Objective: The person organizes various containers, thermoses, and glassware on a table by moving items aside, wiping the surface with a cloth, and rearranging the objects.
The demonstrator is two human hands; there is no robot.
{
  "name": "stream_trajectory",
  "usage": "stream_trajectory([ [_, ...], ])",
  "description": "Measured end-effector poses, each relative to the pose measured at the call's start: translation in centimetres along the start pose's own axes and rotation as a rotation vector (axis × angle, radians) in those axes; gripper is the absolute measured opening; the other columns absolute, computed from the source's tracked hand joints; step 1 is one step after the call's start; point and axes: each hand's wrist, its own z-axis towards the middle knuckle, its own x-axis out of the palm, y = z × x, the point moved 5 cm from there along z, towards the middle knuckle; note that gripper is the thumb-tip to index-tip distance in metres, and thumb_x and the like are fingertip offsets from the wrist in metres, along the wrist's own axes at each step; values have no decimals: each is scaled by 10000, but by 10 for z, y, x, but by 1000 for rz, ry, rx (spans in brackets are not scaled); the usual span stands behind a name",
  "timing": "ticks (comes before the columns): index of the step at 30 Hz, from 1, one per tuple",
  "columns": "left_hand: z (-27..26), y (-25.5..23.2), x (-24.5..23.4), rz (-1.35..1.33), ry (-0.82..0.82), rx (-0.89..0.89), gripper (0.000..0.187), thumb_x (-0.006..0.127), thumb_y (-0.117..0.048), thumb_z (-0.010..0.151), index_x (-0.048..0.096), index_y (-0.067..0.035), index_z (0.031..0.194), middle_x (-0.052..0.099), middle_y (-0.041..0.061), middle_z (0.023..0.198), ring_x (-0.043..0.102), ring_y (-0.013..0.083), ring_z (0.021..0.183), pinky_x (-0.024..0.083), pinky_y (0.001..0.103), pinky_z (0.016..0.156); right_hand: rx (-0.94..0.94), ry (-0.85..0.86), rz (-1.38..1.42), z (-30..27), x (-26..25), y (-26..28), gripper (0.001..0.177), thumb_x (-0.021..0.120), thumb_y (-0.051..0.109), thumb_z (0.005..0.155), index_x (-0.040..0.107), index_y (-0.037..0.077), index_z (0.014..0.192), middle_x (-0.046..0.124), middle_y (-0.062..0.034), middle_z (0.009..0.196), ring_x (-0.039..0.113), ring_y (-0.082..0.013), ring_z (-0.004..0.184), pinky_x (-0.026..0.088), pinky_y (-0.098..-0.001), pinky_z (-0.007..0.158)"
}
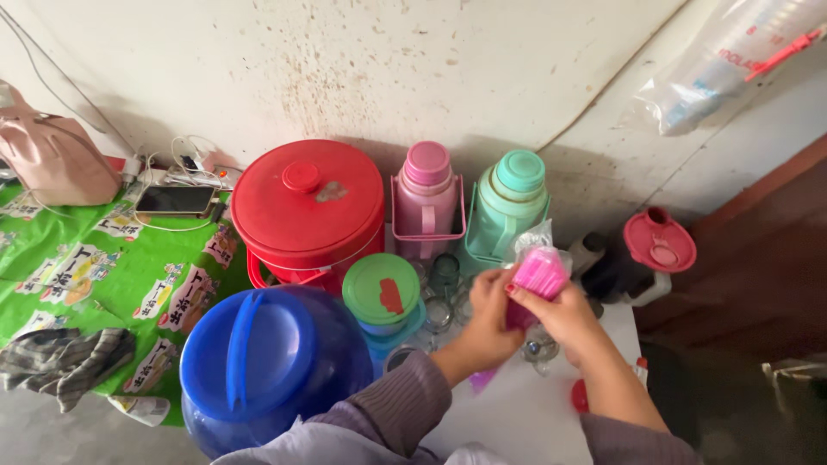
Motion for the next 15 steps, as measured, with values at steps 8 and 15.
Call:
stream_trajectory([
  [8, 15, 34, -39, -57, 9, -552, 466, 917, -219, 681, 760, -70, 1094, 797, 43, 920, 756, 130, 839, 586, 311, 792, -105, 419, 12, 49, -4, 8, 734, 845, 258, 763, 566, 108, 1425, 689, -96, 1306, 640, -167, 1164, 497, -332, 980],
  [15, -17, 92, -49, -357, -350, -733, 367, 833, -53, 733, 693, -71, 1071, 771, 23, 907, 709, 147, 769, 568, 342, 690, 400, 286, 500, 129, 12, -50, 477, 669, 401, 906, 472, 144, 1256, 647, -269, 1161, 651, -405, 1110, 514, -523, 1007],
])
